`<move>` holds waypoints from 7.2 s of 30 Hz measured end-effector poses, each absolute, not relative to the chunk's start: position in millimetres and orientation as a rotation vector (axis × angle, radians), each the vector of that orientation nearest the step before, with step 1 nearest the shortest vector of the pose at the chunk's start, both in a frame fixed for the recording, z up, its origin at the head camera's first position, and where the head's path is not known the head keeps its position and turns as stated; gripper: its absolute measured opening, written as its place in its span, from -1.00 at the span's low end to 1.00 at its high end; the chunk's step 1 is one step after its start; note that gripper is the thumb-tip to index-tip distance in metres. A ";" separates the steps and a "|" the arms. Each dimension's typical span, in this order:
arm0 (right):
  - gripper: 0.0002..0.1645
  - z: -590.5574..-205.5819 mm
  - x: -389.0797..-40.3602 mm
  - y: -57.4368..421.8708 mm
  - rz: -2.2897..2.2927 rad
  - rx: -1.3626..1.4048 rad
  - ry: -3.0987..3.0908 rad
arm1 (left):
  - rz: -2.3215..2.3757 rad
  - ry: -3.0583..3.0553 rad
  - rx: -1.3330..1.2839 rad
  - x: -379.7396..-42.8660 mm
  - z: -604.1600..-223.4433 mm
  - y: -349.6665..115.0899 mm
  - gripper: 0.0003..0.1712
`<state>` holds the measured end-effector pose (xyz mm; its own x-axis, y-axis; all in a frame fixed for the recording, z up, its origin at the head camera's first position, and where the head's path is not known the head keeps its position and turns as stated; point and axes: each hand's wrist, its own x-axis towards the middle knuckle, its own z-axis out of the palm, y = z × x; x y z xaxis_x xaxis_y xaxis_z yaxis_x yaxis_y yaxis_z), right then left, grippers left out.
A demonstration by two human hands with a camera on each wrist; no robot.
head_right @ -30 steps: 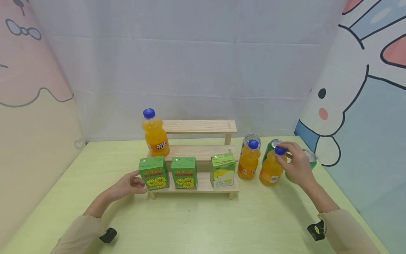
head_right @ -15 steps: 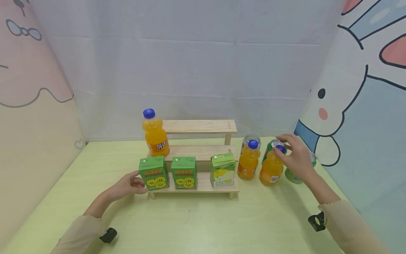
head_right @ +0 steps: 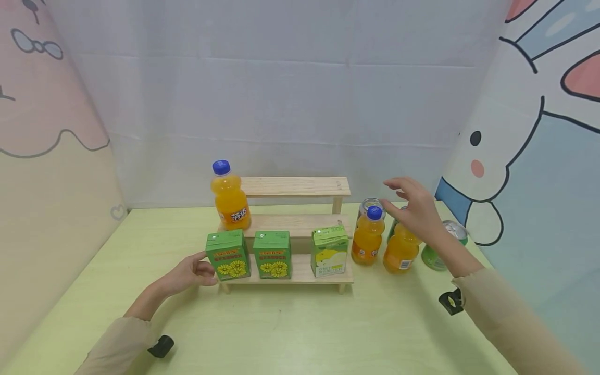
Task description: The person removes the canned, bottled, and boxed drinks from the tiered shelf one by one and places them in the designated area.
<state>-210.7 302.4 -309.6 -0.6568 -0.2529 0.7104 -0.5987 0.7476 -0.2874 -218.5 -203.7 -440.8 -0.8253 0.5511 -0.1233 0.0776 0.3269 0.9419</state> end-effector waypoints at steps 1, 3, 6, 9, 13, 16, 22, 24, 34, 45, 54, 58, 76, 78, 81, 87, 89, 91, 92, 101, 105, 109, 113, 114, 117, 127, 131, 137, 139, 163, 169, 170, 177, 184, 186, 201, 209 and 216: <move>-0.52 -306.6 -211.9 298.1 0.676 0.656 -2.274 | 1.509 2.174 0.554 -218.5 -441.0 -203.7 -0.13; -0.51 -301.2 -214.5 289.2 0.691 0.692 -2.265 | 1.510 2.174 0.555 -218.5 -441.1 -203.7 -0.13; -0.51 -293.7 -218.8 274.5 0.731 0.755 -2.238 | 1.511 2.177 0.555 -218.3 -441.5 -203.9 -0.12; -0.51 -287.4 -222.8 259.5 0.766 0.823 -2.207 | 1.512 2.177 0.557 -218.5 -441.8 -204.2 -0.12; -0.51 -279.8 -226.1 241.2 0.760 0.900 -2.187 | 1.511 2.174 0.559 -218.3 -441.9 -204.3 -0.12; -0.51 -274.2 -227.0 228.8 0.769 0.946 -2.174 | 1.508 2.177 0.559 -218.1 -441.5 -203.9 -0.12; -0.51 -268.6 -230.0 206.0 0.812 0.992 -2.162 | 1.506 2.182 0.553 -217.5 -440.5 -203.0 -0.13; -0.50 -268.1 -231.4 198.7 0.815 1.004 -2.158 | 1.502 2.186 0.550 -217.9 -440.4 -203.0 -0.14; -0.50 -264.0 -236.7 161.3 0.858 1.106 -2.125 | 1.497 2.192 0.555 -218.3 -439.6 -203.1 -0.14; -0.44 -259.4 -238.1 122.1 0.980 1.125 -2.192 | 1.501 2.191 0.559 -218.0 -440.2 -203.2 -0.11; -0.34 -256.9 -239.8 98.3 1.004 1.107 -2.293 | 1.494 2.195 0.566 -217.2 -439.4 -202.9 -0.10; -0.26 -255.8 -241.4 88.0 1.025 1.076 -2.401 | 1.484 2.208 0.550 -217.2 -439.2 -202.7 -0.10; -0.17 -259.2 -261.8 48.2 1.196 0.944 -2.626 | 1.495 2.182 0.546 -219.0 -440.0 -203.2 -0.08; -0.17 -260.3 -264.0 44.6 1.213 0.934 -2.638 | 1.491 2.186 0.555 -219.3 -439.7 -203.4 -0.08; -0.18 -261.3 -266.4 40.3 1.233 0.932 -2.647 | 1.487 2.190 0.548 -219.1 -439.8 -203.4 -0.08; -0.17 -262.5 -269.1 34.8 1.321 0.972 -2.625 | 1.487 2.191 0.537 -218.3 -439.9 -203.2 -0.08; -0.17 -263.2 -269.5 34.2 1.364 1.006 -2.595 | 1.479 2.199 0.542 -218.4 -439.9 -203.0 -0.09; -0.17 -264.2 -270.1 33.8 1.367 1.048 -2.572 | 1.473 2.203 0.541 -218.6 -439.4 -202.8 -0.10; -0.18 -264.7 -270.4 33.7 1.366 1.071 -2.560 | 1.472 2.204 0.537 -218.6 -439.3 -202.6 -0.10; -0.22 -266.3 -272.9 31.1 1.297 1.134 -2.545 | 1.485 2.185 0.561 -218.5 -437.6 -203.8 -0.10; -0.24 -267.1 -273.8 30.2 1.285 1.149 -2.535 | 1.500 2.170 0.567 -218.4 -437.4 -204.1 -0.11; -0.26 -268.4 -275.1 31.9 1.292 1.172 -2.521 | 1.489 2.179 0.564 -217.8 -436.9 -204.4 -0.11; -0.25 -269.3 -277.2 34.1 1.290 1.196 -2.500 | 1.482 2.184 0.557 -218.3 -437.4 -204.2 -0.10; -0.25 -269.2 -277.5 34.7 1.293 1.201 -2.494 | 1.483 2.182 0.559 -218.6 -437.7 -204.3 -0.09; -0.26 -268.6 -277.0 36.8 1.287 1.206 -2.480 | 1.491 2.176 0.556 -219.2 -438.5 -203.9 -0.08; -0.27 -269.4 -276.3 45.1 1.290 1.199 -2.429 | 1.485 2.193 0.543 -219.4 -438.2 -204.1 -0.08; -0.27 -268.7 -275.1 49.9 1.289 1.209 -2.427 | 1.482 2.191 0.553 -219.3 -439.2 -204.1 -0.09; -0.26 -262.4 -273.2 60.8 1.302 1.175 -2.455 | 1.477 2.202 0.545 -220.0 -441.0 -204.0 -0.10; -0.26 -260.9 -273.4 64.4 1.314 1.171 -2.447 | 1.480 2.200 0.552 -220.1 -440.8 -204.3 -0.09; -0.23 -252.3 -260.2 104.2 1.234 1.077 -2.437 | 1.466 2.210 0.542 -219.5 -437.2 -205.5 -0.11; -0.24 -249.5 -257.7 112.9 1.214 1.067 -2.409 | 1.457 2.229 0.547 -219.4 -437.0 -207.0 -0.11; -0.24 -249.2 -257.6 114.3 1.209 1.063 -2.404 | 1.456 2.233 0.546 -219.3 -437.0 -207.2 -0.10; -0.24 -246.2 -254.1 124.0 1.211 1.021 -2.387 | 1.451 2.245 0.535 -219.0 -437.8 -208.0 -0.08; -0.25 -242.3 -248.5 134.1 1.205 0.974 -2.341 | 1.444 2.260 0.541 -217.7 -436.7 -208.6 -0.08; -0.25 -241.7 -247.2 137.8 1.218 0.962 -2.333 | 1.447 2.256 0.545 -217.3 -436.7 -209.0 -0.08; -0.25 -230.1 -238.8 167.7 1.201 0.873 -2.317 | 1.437 2.259 0.557 -216.4 -436.4 -209.1 -0.09; -0.25 -223.1 -227.2 180.8 1.190 0.791 -2.329 | 1.457 2.239 0.557 -216.6 -437.1 -209.8 -0.08; -0.26 -229.0 -230.7 202.5 1.094 0.742 -2.336 | 1.463 2.228 0.558 -216.0 -438.9 -210.4 -0.07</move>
<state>-230.7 202.5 -229.0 -0.7522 -0.2765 0.5982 -0.6365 0.5399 -0.5508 -216.0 -210.4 -438.9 -0.8333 0.5393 -0.1218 0.1024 0.3670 0.9246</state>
